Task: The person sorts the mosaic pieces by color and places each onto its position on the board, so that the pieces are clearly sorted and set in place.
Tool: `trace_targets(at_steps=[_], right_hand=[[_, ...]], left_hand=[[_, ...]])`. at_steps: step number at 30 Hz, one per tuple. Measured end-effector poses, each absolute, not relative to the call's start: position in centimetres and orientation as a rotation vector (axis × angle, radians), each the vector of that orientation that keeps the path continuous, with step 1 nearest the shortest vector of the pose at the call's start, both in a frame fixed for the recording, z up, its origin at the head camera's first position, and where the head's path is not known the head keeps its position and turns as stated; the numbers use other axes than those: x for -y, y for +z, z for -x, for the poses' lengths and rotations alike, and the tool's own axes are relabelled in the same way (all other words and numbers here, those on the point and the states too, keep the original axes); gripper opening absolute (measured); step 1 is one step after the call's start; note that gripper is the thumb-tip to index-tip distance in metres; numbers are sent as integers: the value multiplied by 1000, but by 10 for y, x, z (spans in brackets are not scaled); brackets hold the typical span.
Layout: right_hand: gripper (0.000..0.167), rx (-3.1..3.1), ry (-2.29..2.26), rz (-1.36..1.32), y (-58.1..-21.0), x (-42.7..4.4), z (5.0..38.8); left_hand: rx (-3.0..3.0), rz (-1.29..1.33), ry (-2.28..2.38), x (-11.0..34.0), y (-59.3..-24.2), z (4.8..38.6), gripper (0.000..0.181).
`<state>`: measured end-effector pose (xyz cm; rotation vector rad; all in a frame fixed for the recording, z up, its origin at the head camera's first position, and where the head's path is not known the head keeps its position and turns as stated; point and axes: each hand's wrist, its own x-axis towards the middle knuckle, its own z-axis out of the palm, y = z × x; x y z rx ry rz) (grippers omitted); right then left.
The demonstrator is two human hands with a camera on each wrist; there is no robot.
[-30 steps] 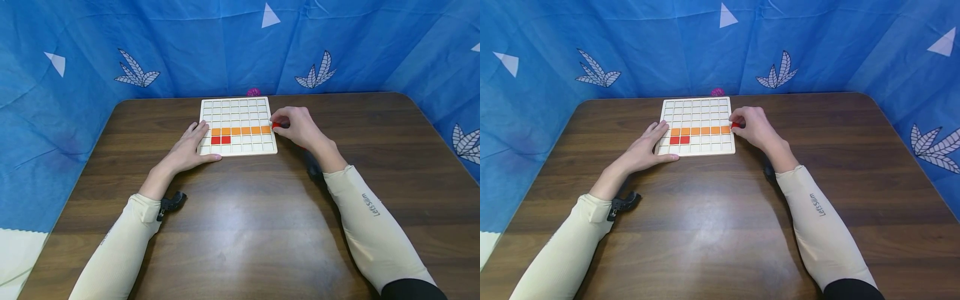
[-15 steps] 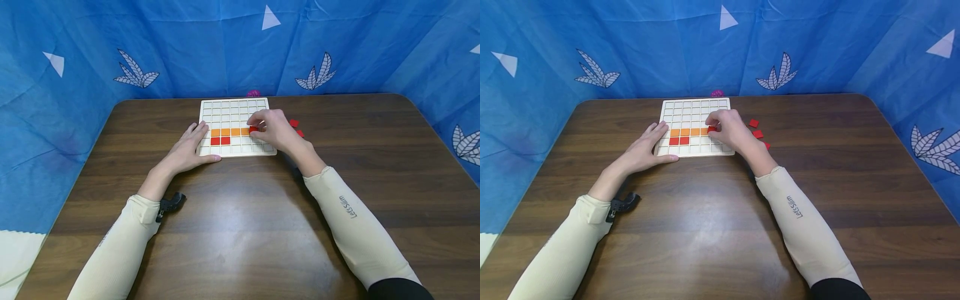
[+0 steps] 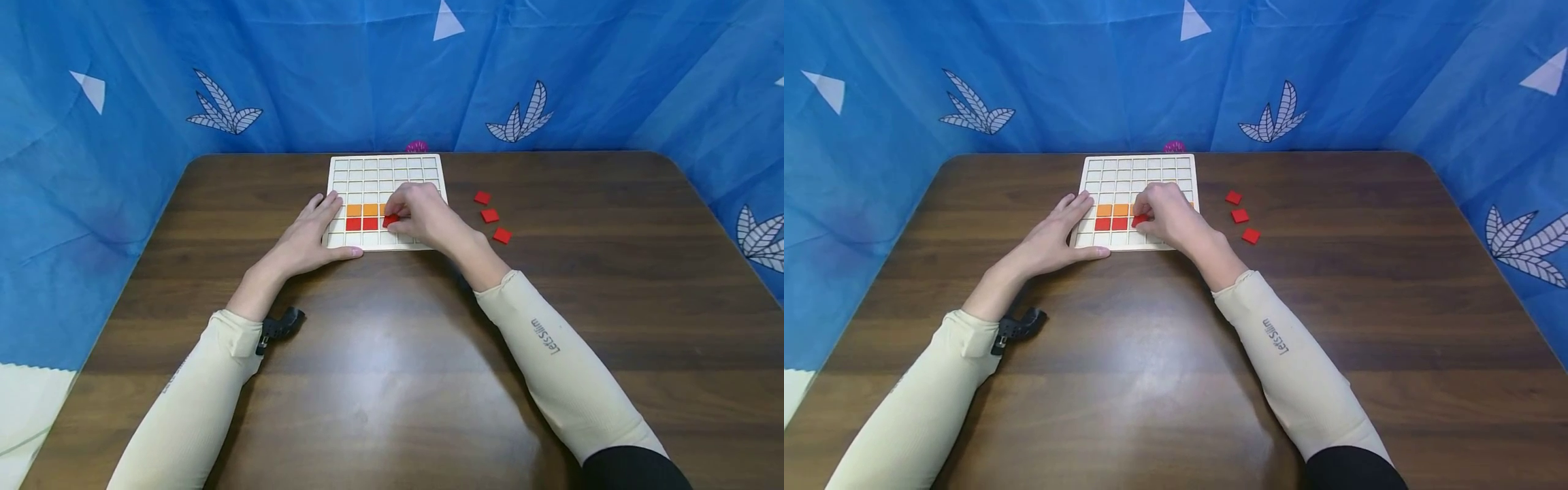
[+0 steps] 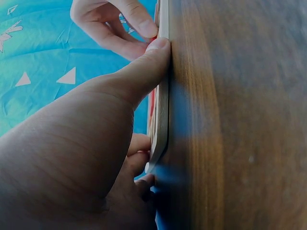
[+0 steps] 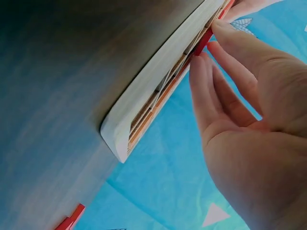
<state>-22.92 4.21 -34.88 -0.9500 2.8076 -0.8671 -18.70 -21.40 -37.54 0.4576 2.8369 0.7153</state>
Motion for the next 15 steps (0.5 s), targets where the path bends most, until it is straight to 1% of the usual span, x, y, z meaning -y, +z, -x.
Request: trace_targets(at_steps=[7, 15], right_hand=[[23, -2793, -873, 933, -349, -41, 231], [17, -2776, -863, 980, -351, -43, 228]], left_hand=[[-2840, -454, 705, 216, -373, 188, 112], [-2830, -453, 712, 215, -375, 186, 111]])
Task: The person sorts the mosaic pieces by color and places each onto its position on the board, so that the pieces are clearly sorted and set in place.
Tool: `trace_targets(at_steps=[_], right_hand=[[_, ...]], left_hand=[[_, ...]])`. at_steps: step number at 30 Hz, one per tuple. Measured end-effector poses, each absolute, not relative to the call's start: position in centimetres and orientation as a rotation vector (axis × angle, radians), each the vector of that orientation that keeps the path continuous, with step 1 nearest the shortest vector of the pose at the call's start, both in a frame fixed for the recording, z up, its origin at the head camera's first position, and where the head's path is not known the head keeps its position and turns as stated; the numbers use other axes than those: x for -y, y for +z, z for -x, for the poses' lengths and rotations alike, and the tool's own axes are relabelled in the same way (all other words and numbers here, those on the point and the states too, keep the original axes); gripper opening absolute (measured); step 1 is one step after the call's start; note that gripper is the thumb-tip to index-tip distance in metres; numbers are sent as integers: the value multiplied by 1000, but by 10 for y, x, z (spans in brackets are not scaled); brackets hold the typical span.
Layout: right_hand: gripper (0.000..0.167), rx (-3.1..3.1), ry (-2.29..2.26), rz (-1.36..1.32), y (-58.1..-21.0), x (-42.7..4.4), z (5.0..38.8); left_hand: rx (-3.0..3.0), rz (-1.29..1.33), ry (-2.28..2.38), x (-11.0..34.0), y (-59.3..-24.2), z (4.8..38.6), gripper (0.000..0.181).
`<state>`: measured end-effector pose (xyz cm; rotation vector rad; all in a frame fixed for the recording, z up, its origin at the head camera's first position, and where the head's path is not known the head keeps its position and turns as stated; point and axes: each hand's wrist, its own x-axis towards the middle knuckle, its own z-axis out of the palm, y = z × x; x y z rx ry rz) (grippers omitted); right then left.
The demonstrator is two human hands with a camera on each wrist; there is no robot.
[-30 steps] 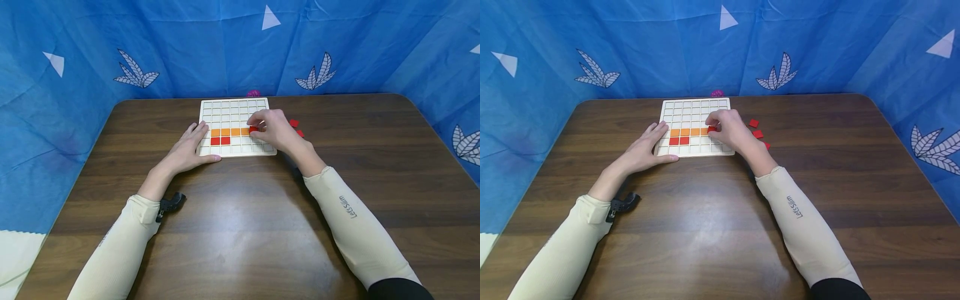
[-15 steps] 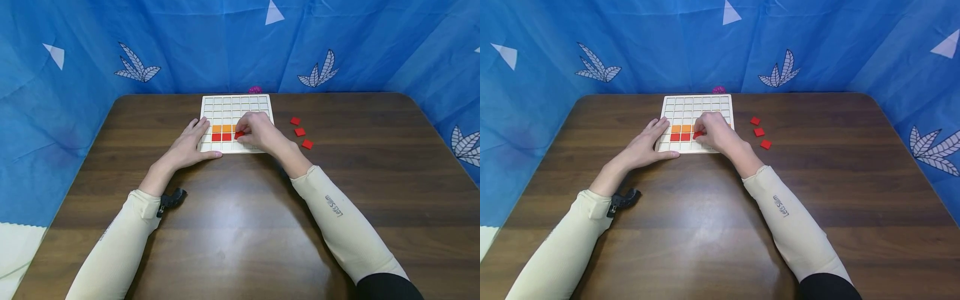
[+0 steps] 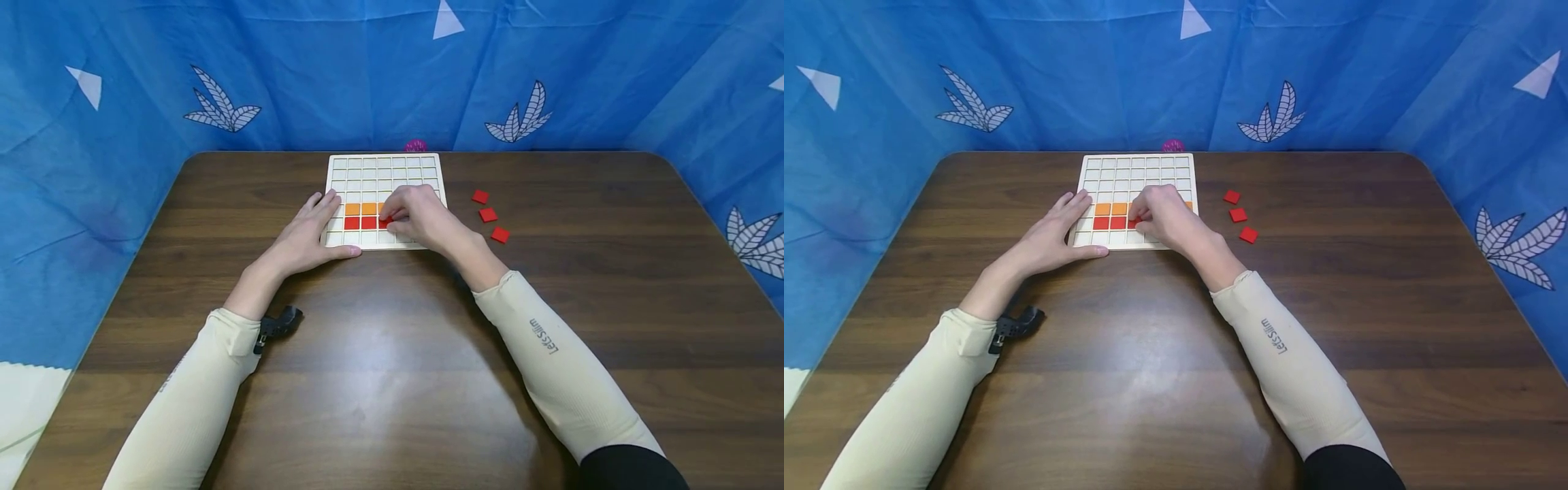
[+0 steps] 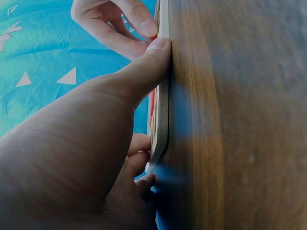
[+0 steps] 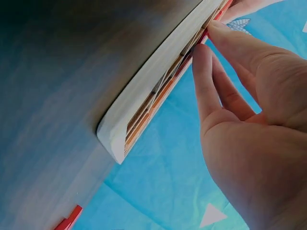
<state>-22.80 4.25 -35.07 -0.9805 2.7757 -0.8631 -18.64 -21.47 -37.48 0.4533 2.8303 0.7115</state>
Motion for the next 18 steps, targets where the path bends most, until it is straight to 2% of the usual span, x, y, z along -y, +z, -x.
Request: trace_targets(at_steps=[11, 18], right_hand=[[16, -2781, -936, 1029, -354, -47, 229], [22, -2869, -945, 882, -351, -72, 236]], left_hand=[[-2834, -453, 695, 217, -376, 188, 113], [-2837, -451, 704, 216, -377, 189, 113]])
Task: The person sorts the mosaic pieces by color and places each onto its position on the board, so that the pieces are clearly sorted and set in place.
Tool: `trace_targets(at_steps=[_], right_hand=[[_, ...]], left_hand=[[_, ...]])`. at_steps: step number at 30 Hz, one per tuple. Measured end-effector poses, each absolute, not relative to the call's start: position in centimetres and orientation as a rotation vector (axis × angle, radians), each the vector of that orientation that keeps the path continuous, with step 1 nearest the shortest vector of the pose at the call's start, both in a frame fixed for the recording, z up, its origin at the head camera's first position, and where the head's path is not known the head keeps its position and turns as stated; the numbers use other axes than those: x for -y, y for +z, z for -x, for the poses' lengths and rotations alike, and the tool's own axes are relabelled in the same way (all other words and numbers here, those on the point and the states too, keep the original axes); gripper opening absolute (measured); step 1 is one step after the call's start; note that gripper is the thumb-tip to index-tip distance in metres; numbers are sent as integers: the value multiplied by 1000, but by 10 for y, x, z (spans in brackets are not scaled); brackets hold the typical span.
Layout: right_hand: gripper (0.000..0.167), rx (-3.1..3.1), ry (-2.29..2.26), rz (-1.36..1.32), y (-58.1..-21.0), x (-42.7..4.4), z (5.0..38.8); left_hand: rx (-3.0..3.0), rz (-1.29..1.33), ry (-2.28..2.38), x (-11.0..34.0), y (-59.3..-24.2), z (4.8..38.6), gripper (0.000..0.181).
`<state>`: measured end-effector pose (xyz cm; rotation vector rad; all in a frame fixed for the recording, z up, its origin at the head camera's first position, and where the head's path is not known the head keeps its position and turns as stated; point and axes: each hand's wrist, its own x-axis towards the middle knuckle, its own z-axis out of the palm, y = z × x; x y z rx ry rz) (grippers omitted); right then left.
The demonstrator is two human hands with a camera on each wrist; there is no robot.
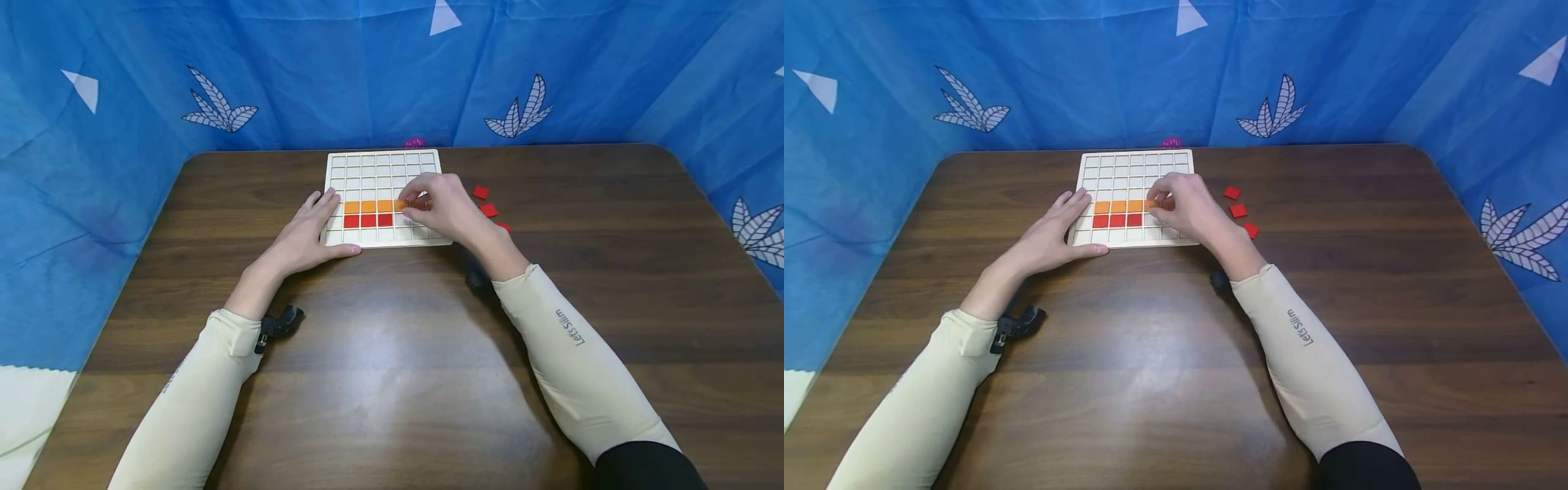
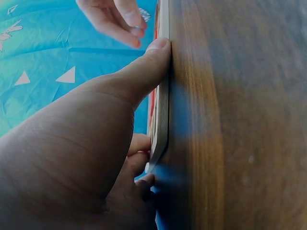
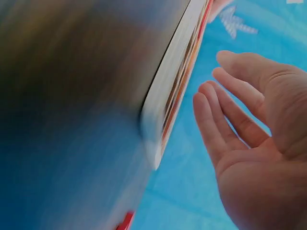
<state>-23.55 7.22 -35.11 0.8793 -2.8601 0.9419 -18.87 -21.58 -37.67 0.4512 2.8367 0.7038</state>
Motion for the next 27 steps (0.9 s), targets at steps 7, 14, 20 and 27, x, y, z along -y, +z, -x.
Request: trace_targets(at_steps=[7, 14, 20, 27], right_hand=[[29, 2883, 897, -726, -352, -107, 243], [31, 2883, 873, -612, -356, -144, 246], [35, 2959, 819, -523, -360, -163, 248], [36, 3012, 828, -420, -360, -170, 249]], left_hand=[[-2842, -436, 699, 214, -379, 188, 114], [-2852, -445, 700, 214, -382, 189, 113], [-2857, -447, 694, 215, -384, 188, 114], [-2866, -459, 689, 212, -385, 189, 113]])
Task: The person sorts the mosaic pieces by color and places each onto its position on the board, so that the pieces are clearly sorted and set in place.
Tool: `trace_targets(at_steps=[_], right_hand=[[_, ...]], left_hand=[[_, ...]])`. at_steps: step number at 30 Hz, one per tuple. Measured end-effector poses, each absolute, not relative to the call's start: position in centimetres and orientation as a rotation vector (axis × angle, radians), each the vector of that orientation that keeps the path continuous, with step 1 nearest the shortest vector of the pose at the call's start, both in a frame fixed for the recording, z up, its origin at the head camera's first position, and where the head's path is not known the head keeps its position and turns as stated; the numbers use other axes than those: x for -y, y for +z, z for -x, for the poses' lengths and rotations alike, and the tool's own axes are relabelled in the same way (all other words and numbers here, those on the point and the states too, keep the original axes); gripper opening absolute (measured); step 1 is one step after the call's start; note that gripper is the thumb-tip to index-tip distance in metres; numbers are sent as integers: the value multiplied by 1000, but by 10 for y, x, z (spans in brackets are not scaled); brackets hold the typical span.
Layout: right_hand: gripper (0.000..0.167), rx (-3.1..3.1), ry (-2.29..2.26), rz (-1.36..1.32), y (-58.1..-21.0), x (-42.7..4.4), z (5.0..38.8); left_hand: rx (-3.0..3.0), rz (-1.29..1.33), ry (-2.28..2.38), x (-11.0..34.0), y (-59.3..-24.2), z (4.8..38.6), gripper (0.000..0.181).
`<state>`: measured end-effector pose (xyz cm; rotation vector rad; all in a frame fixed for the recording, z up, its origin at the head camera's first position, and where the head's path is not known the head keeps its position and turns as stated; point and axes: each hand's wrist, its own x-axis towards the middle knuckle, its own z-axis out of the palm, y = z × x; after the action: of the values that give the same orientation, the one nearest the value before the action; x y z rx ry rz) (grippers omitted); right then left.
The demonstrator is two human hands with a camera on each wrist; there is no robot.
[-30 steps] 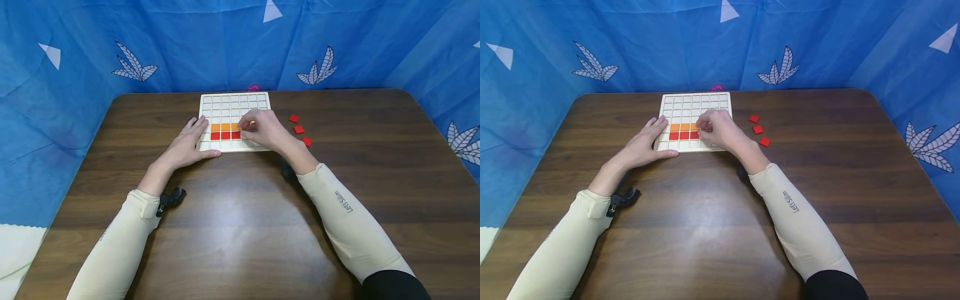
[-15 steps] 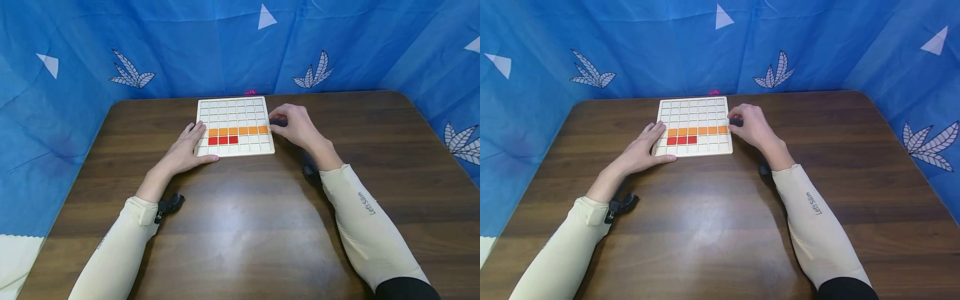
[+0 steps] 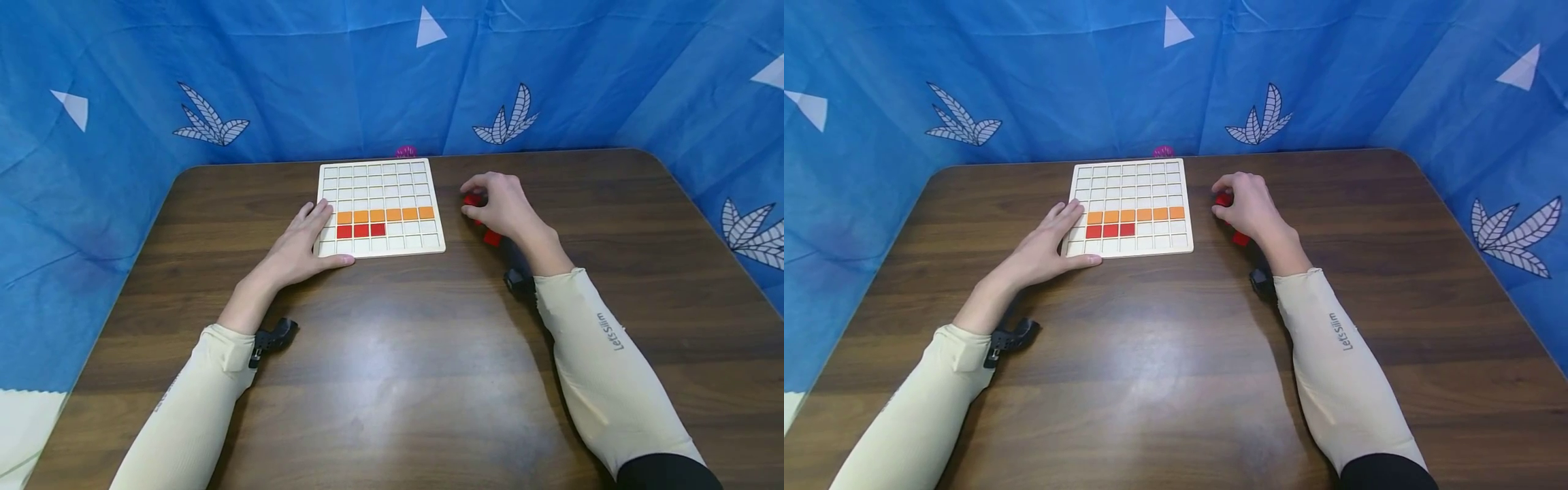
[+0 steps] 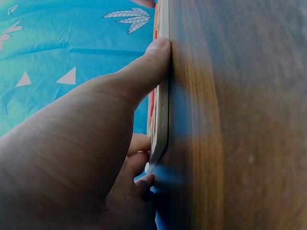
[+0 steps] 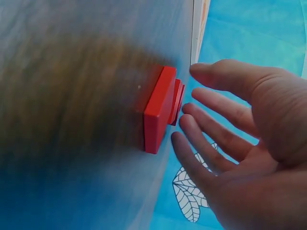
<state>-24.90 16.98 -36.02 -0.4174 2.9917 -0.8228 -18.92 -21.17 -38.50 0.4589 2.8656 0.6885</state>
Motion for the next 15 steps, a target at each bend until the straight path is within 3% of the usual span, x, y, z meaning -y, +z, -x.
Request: trace_targets(at_steps=[15], right_hand=[[27, -2977, -850, 333, -366, -172, 252]], left_hand=[[-2871, -445, 689, 208, -386, 187, 114]])
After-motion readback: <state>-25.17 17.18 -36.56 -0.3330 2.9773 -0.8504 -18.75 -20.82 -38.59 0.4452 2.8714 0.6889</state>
